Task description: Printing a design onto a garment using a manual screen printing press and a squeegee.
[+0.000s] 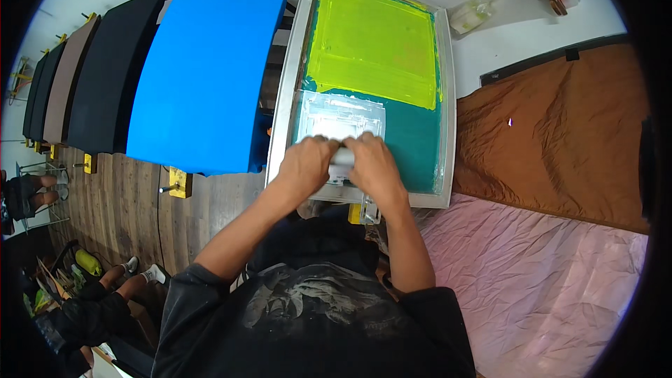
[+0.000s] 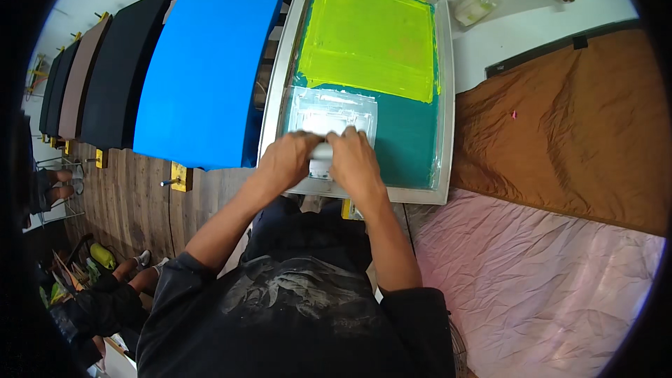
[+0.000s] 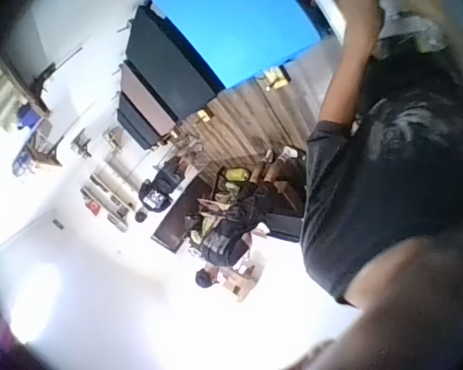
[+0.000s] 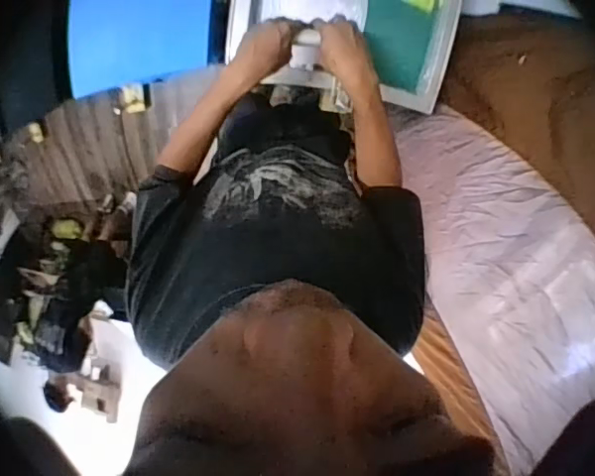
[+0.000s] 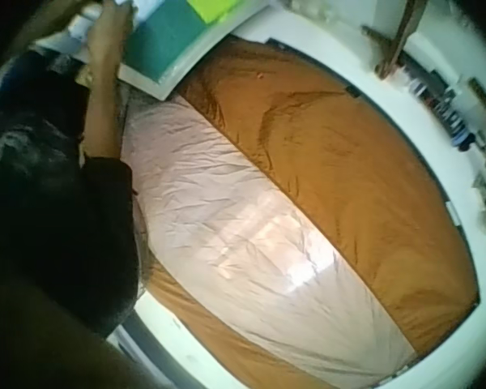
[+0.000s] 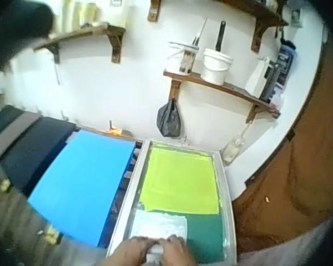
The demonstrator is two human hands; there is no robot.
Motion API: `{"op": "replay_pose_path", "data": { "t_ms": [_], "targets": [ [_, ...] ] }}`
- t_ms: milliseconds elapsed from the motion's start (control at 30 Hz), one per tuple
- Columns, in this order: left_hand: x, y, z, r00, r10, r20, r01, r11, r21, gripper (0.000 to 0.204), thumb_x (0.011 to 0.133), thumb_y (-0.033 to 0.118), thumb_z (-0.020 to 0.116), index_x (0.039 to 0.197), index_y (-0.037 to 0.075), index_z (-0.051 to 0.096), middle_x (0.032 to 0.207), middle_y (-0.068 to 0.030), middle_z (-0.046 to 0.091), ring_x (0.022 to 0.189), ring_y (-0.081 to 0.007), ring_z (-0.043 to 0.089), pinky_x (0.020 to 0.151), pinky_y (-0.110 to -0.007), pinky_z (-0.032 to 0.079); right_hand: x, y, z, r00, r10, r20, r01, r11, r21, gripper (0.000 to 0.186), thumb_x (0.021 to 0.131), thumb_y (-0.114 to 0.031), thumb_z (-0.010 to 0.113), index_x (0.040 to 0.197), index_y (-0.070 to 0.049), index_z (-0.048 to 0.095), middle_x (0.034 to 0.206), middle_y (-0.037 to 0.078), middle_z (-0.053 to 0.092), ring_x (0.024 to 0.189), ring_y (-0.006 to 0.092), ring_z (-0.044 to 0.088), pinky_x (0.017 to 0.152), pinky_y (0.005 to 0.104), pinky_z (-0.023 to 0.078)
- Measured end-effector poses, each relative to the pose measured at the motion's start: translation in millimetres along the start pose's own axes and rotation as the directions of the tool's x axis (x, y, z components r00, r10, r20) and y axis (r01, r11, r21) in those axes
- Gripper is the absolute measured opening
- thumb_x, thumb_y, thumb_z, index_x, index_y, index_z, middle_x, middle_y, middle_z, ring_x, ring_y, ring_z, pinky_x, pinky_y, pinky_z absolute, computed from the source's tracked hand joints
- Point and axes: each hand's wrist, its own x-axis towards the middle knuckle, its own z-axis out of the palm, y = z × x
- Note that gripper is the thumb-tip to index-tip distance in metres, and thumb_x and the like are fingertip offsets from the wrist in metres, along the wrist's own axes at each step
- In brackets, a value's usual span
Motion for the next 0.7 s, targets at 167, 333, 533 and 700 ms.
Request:
{"op": "replay_pose_path", "data": {
  "t_ms": [167,333,533,700],
  "targets": [
    [36.5,-23.0,16.7,0.995,0.009,-0.103,-0.008,1.000,0.012,0.028,0.072,-0.007,0.058,0.097,0.002,0.065,0.090,-0.0195,0.066,0.084,-0.0361,0.065,0.072,-0.043,0.054,38.4,15.6,11.3,0.992,0.070,-0.109,-0.073,0.997,-0.026,0.038,0.071,0.009,0.057,0.107,-0.002,0.065,0.101,0.023,0.059,0.098,0.0403,0.057,0.085,0.0460,0.049],
    [8.1,-14.8,30.4,0.994,-0.011,-0.106,0.012,1.000,0.009,0.039,0.072,-0.009,0.055,0.108,0.000,0.065,0.099,-0.0239,0.065,0.087,-0.0404,0.064,0.078,-0.044,0.053,10.5,12.8,19.3,0.997,0.026,-0.078,-0.025,1.000,0.014,0.034,0.071,0.007,0.059,0.105,0.001,0.064,0.104,0.022,0.058,0.101,0.0395,0.056,0.088,0.0446,0.050],
    [-15.9,-0.4,16.0,0.993,-0.021,0.112,0.021,1.000,0.002,0.038,0.070,-0.006,0.058,0.106,0.002,0.067,0.093,-0.0236,0.066,0.085,-0.0389,0.065,0.077,-0.044,0.054,-22.8,0.9,12.7,0.996,0.073,0.059,-0.075,0.997,0.026,0.033,0.068,0.006,0.064,0.101,0.002,0.066,0.100,0.023,0.059,0.100,0.0395,0.057,0.087,0.0442,0.051],
    [29.9,-19.6,5.7,0.999,0.037,0.030,-0.038,0.998,0.044,0.022,0.071,-0.002,0.060,0.090,0.006,0.067,0.080,-0.0190,0.066,0.080,-0.0359,0.066,0.069,-0.045,0.054,26.6,6.7,-9.4,0.999,0.034,0.008,-0.034,0.999,0.028,0.023,0.070,0.002,0.063,0.092,-0.002,0.070,0.092,0.025,0.064,0.091,0.0414,0.063,0.080,0.0457,0.053]
  ]
}}
